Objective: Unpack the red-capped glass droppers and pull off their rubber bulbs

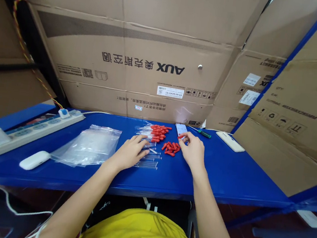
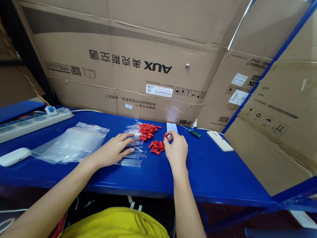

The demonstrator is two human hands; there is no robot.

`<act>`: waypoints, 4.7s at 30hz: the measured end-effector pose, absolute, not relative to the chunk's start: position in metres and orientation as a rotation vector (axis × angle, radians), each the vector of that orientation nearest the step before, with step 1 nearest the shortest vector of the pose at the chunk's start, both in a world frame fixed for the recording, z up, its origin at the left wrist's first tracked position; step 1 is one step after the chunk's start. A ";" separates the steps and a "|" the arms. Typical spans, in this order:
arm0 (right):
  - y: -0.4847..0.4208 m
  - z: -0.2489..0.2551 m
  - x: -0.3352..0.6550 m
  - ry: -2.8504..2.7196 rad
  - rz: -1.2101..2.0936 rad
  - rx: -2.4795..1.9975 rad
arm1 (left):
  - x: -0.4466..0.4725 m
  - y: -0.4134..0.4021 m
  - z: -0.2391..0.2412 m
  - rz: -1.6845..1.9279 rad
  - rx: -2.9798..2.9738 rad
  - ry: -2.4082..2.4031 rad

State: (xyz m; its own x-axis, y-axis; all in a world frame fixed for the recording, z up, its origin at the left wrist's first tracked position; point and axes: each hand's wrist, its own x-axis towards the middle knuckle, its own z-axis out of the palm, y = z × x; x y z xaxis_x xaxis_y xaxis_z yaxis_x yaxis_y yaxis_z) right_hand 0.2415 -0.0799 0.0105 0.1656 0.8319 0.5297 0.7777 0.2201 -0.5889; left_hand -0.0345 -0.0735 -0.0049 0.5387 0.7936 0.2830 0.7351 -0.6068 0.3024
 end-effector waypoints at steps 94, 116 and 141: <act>-0.094 0.010 0.179 -0.813 1.131 -0.906 | -0.044 -0.089 0.037 0.697 2.594 0.968; -0.112 0.013 0.168 -2.169 0.022 -1.440 | -0.050 -0.079 0.039 1.115 2.362 1.396; -0.103 0.013 0.181 -1.860 0.076 -1.570 | -0.044 -0.075 0.027 0.756 2.444 1.516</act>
